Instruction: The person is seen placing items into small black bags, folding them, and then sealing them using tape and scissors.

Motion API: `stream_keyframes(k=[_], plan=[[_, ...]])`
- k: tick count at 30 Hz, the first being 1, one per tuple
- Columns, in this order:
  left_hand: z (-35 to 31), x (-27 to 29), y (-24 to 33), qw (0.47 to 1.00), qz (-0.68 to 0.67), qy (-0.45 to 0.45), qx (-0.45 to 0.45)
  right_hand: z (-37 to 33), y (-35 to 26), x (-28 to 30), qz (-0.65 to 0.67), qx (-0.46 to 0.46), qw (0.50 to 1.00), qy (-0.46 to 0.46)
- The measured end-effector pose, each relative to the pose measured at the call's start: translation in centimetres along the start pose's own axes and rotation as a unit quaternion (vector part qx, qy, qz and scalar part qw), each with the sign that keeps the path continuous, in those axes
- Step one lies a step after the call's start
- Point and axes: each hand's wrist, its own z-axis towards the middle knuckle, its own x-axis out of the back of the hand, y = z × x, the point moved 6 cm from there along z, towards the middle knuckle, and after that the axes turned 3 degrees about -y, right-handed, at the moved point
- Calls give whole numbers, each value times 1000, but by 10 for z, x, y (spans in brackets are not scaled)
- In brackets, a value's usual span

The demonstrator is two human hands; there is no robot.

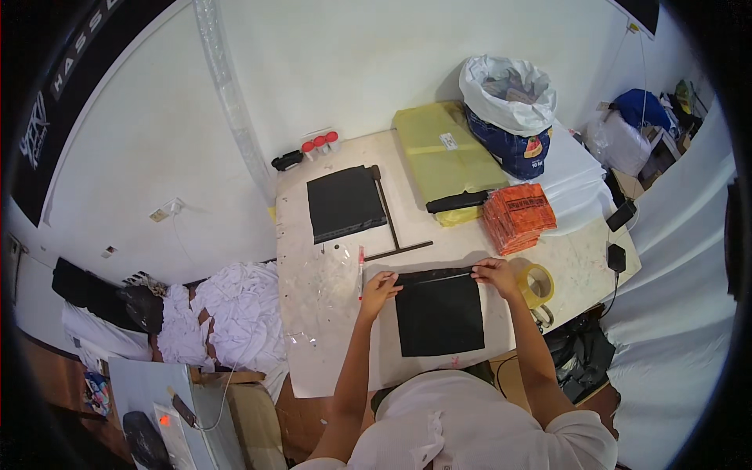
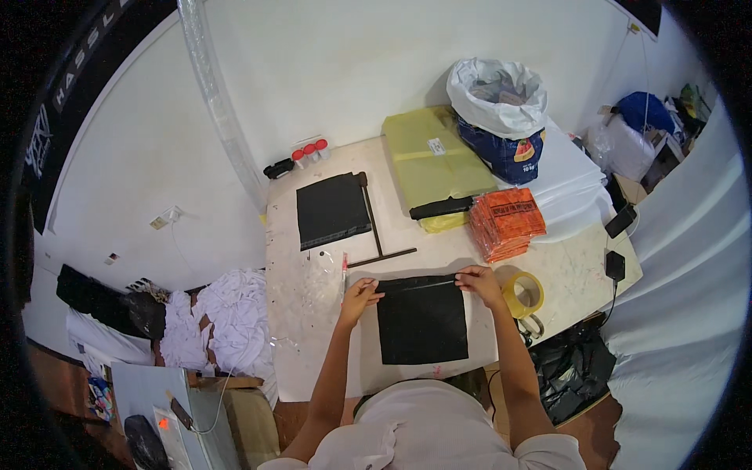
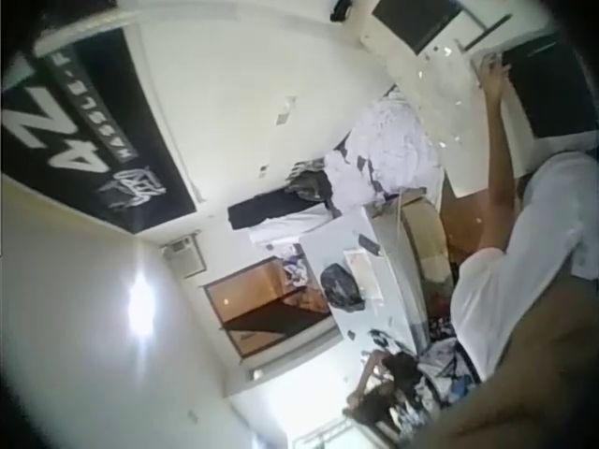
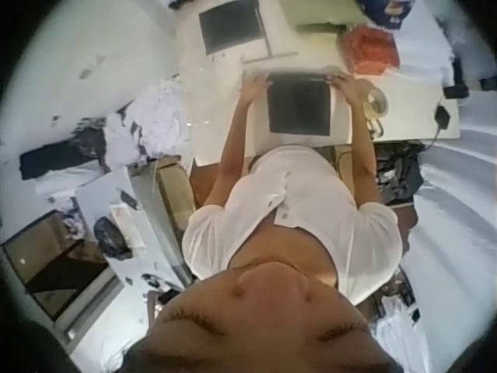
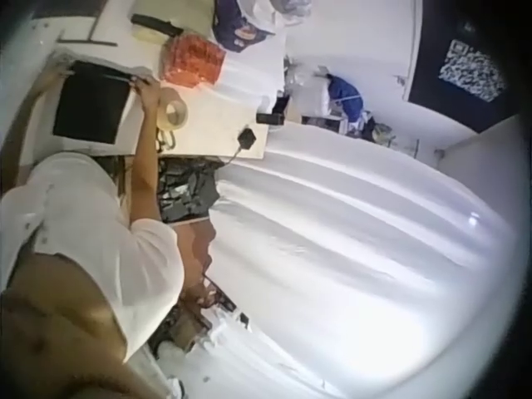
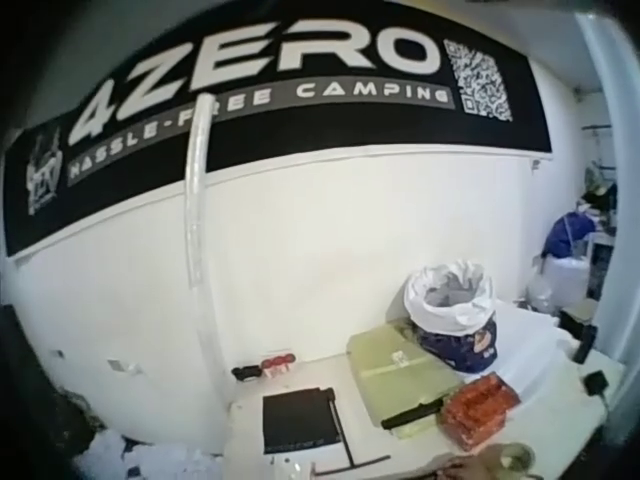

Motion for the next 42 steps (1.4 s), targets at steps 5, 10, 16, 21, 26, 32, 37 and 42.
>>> stream_keyframes(k=[5, 10, 16, 21, 26, 32, 37, 42], plan=[[-3, -2, 4, 1000, 6, -24, -5, -3, -2, 6, -12, 16, 999, -30], [-7, 11, -2, 997, 34, -45, -56, -7, -15, 0, -83, 25, 994, -63], [-18, 4, 18, 981, 136, -46, -130, -6, -13, 8, -226, 41, 969, -89], [-23, 5, 21, 977, 158, -75, -121, -11, -12, 2, -196, 60, 970, -134], [-24, 8, 12, 957, 215, -102, -167, -18, -10, -2, -305, 95, 938, -138], [-27, 6, 13, 942, 251, -105, -196, -32, -23, -11, -371, 181, 903, -119], [-33, 2, 21, 927, 280, -115, -219, -38, -23, -12, -395, 250, 877, -109], [-38, -2, 25, 905, 339, -115, -231, -41, -22, -15, -432, 287, 848, -106]])
